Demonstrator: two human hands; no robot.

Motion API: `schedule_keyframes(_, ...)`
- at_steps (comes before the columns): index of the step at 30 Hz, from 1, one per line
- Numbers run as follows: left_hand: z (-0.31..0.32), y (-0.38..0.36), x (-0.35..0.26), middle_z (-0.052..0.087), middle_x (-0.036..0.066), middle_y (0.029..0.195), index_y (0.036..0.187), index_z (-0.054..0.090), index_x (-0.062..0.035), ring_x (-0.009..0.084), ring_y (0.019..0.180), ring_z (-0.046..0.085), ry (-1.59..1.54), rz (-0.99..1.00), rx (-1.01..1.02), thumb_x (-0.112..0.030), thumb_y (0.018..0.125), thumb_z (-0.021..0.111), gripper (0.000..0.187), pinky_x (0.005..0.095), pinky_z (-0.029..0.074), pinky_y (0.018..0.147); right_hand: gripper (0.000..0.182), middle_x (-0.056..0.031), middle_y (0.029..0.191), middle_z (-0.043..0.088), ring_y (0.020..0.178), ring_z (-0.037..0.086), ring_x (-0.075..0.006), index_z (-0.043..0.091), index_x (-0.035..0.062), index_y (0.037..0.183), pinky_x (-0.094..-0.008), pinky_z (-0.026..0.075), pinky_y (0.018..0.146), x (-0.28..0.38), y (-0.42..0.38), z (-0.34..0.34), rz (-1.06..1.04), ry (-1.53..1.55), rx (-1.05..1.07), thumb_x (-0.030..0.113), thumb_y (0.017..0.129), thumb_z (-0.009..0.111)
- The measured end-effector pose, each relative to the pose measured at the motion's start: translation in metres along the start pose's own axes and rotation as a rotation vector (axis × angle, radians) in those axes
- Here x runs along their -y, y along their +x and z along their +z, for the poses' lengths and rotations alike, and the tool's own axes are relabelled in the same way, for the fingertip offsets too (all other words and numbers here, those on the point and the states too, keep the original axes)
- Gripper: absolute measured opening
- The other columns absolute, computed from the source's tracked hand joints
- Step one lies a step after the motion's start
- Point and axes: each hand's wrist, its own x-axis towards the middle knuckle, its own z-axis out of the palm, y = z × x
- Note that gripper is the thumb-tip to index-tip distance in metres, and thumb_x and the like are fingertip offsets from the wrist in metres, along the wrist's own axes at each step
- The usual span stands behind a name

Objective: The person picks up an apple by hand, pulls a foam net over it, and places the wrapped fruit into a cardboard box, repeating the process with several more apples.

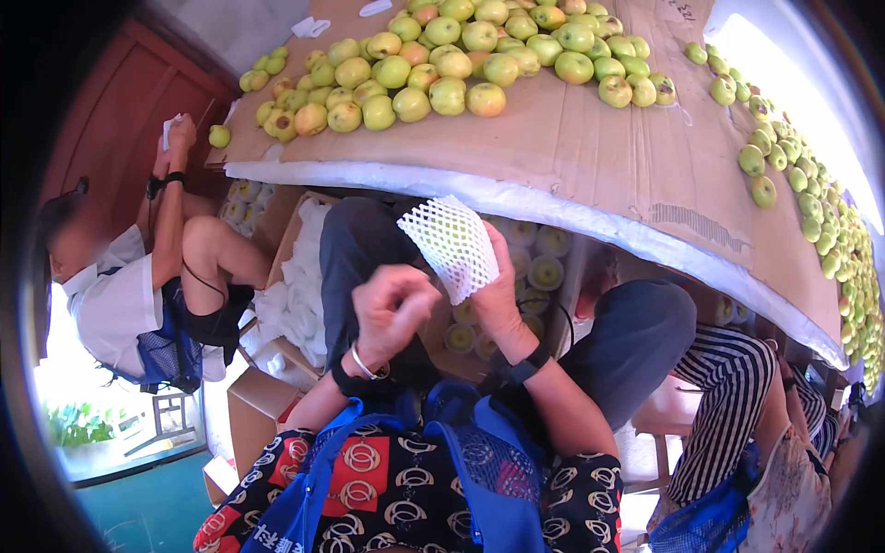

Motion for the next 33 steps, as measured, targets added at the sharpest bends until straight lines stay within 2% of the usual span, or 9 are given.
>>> schedule_keyframes(4,-0.021,0.048,-0.01,0.052,0.015,0.117,0.11,0.054,0.0002,0.0163,0.106,0.051,0.232,0.123,-0.225,-0.01,0.082,0.06,0.031,0.0286,0.041,0.088,0.052,-0.0077,0.12,0.051,0.109,0.05,-0.0132,0.038,0.0017,0.128,-0.0268,0.041,0.093,0.016,0.003,-0.002,0.086,0.092,0.101,0.007,0.082,0.063)
schedule_keyframes(6,-0.021,0.059,0.016,0.044,0.015,0.126,0.116,0.051,0.0011,0.0202,0.118,0.042,-0.215,-0.128,0.061,-0.016,0.089,0.051,0.032,0.0305,0.035,0.096,0.052,-0.0072,0.12,0.052,0.109,0.05,-0.0122,0.038,0.0016,0.128,-0.0262,0.04,0.093,0.019,0.003,-0.003,0.191,0.062,0.186,0.008,0.083,0.063)
schedule_keyframes(8,-0.016,0.056,0.035,0.055,0.01,0.114,0.12,0.048,0.0017,0.0172,0.107,0.051,-0.363,-0.305,0.304,-0.029,0.094,0.041,0.041,0.0307,0.037,0.095,0.053,-0.0067,0.119,0.052,0.108,0.05,-0.0121,0.04,0.0014,0.127,-0.0266,0.04,0.094,0.017,0.004,-0.005,0.179,0.003,0.198,0.008,0.081,0.065)
schedule_keyframes(14,0.009,0.017,0.089,0.06,0.014,0.109,0.114,0.052,0.0007,0.0255,0.102,0.057,-1.169,-0.773,0.053,-0.033,0.094,0.035,0.042,0.0371,0.043,0.092,0.064,-0.0175,0.104,0.062,0.088,0.062,-0.0213,0.045,-0.0035,0.12,-0.0334,0.047,0.081,0.057,0.006,0.007,0.055,-1.077,0.291,0.029,0.073,0.072)
schedule_keyframes(16,0.01,0.013,0.084,0.059,0.014,0.111,0.116,0.052,0.0,0.0273,0.103,0.057,-1.404,-0.922,0.0,-0.032,0.094,0.032,0.043,0.0388,0.044,0.092,0.065,-0.0197,0.102,0.063,0.079,0.064,-0.0236,0.046,-0.0046,0.118,-0.0344,0.049,0.076,0.065,0.005,0.005,-0.03,-1.079,0.317,0.031,0.072,0.073)
schedule_keyframes(18,0.008,0.015,0.083,0.059,0.014,0.112,0.121,0.049,-0.0019,0.0281,0.104,0.057,-1.396,-0.926,-0.037,-0.03,0.094,0.031,0.043,0.04,0.043,0.093,0.062,-0.0181,0.104,0.062,0.083,0.063,-0.0205,0.048,-0.0033,0.117,-0.0317,0.049,0.075,0.082,0.008,0.003,0.045,-0.864,0.138,0.029,0.071,0.074)
schedule_keyframes(20,0.006,0.014,0.083,0.059,0.014,0.111,0.124,0.046,-0.0045,0.0287,0.105,0.056,-1.448,-0.783,0.026,-0.029,0.094,0.032,0.042,0.0415,0.042,0.094,0.044,-0.0129,0.114,0.057,0.097,0.057,-0.0171,0.059,0.0046,0.106,-0.0313,0.045,0.083,0.092,0.01,-0.007,-0.185,-0.703,0.134,0.02,0.068,0.076)
schedule_keyframes(25,0.007,0.012,0.09,0.054,0.013,0.121,0.127,0.044,-0.006,0.0285,0.112,0.051,-1.37,-0.807,0.001,-0.04,0.096,0.029,0.049,0.0419,0.04,0.097,0.04,-0.0179,0.138,0.031,0.13,0.023,-0.0433,0.064,0.0154,0.094,-0.0484,0.026,0.102,0.09,-0.004,0.012,-0.476,-1.054,0.467,0.018,0.057,0.081)
schedule_keyframes(33,0.012,0.012,0.086,0.058,0.011,0.112,0.113,0.05,-0.0039,0.0228,0.104,0.056,-1.158,-0.814,-0.114,-0.034,0.098,0.027,0.041,0.0371,0.044,0.091,0.012,-0.0244,0.135,0.034,0.128,0.025,-0.0452,0.065,0.0059,0.083,-0.0518,0.022,0.102,0.057,0.01,-0.01,-0.484,-1.128,0.216,0.013,0.073,0.067)
